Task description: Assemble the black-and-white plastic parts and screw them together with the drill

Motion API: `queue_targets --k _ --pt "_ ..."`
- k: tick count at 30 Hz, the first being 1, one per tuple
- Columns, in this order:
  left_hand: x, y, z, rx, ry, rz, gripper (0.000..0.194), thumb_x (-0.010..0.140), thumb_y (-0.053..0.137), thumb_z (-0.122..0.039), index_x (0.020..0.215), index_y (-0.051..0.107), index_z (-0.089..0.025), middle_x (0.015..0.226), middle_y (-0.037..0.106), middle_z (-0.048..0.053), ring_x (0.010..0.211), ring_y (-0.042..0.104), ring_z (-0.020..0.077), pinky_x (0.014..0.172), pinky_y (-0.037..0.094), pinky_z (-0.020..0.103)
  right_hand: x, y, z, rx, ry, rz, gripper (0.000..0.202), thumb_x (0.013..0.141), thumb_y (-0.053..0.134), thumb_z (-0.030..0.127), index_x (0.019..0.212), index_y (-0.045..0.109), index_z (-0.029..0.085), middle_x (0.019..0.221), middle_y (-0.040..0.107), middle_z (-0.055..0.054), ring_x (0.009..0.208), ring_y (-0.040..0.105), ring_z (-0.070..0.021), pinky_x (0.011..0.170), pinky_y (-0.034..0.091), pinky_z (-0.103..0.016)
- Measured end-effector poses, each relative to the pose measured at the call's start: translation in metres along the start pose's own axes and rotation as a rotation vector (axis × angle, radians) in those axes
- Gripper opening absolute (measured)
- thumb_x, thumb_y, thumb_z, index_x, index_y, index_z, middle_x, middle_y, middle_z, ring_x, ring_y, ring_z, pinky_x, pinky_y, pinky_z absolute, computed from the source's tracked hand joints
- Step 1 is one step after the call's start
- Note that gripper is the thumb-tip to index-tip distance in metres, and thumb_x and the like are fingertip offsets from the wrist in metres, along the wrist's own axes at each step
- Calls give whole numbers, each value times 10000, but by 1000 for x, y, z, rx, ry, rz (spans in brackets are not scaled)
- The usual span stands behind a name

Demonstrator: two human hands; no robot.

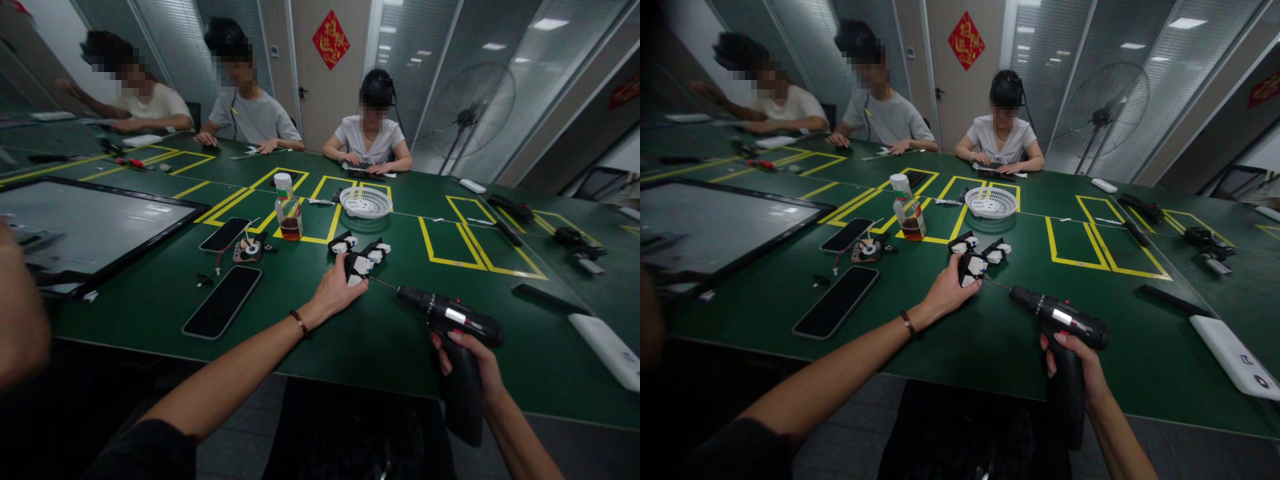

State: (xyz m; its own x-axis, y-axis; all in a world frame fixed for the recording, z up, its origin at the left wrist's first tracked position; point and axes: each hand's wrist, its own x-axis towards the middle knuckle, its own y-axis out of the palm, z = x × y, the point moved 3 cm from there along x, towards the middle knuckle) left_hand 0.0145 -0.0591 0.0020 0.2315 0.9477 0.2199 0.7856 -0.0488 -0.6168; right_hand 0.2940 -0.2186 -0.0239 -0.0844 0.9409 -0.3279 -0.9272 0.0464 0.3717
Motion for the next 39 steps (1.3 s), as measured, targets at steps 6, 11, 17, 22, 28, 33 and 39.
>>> queue_targets --k 6,11,17,22,28,33,39 --pt "0 -2 -1 -3 -7 10 689 822 634 -496 1367 391 -152 1120 636 168 980 642 314 853 513 466 1 2 0 8 17 10 354 920 535 422 849 696 115 520 591 -55 472 535 -154 475 417 -246" --pt "0 -1 1 -12 -5 5 697 823 634 -503 1374 388 -156 1128 630 167 990 639 312 857 512 466 1 0 -2 17 26 -15 352 910 551 435 858 697 119 517 585 -47 458 527 -151 456 403 -245" --pt "1 0 3 -15 -6 2 711 812 646 -495 1381 388 -155 1135 632 173 987 641 316 860 511 474 1 -2 -3 11 40 -16 367 907 546 443 864 705 115 525 593 -54 470 528 -153 455 406 -245" --pt "3 1 5 -63 -3 -10 690 790 683 -477 1348 418 -170 1148 636 167 1019 643 307 897 508 467 -1 0 0 -44 -25 -10 392 941 500 427 922 717 102 527 609 -65 470 528 -154 462 403 -244" --pt "3 2 8 -267 -115 62 568 851 617 -495 1300 439 -197 1156 638 136 616 633 142 643 550 335 -1 -1 2 24 -39 -3 407 957 478 427 953 717 98 525 588 -55 461 503 -148 456 398 -245" --pt "3 0 5 -283 -146 66 605 837 638 -463 1330 419 -188 1140 651 144 629 638 145 656 553 337 0 -2 4 65 -47 -6 402 949 482 428 929 719 103 514 572 -51 456 495 -150 444 388 -247" --pt "3 -2 1 -155 -97 22 629 805 670 -439 1327 447 -167 1142 659 166 928 676 273 873 531 452 -3 4 5 5 -66 35 411 954 464 415 918 720 95 519 584 -63 465 491 -155 478 396 -263"
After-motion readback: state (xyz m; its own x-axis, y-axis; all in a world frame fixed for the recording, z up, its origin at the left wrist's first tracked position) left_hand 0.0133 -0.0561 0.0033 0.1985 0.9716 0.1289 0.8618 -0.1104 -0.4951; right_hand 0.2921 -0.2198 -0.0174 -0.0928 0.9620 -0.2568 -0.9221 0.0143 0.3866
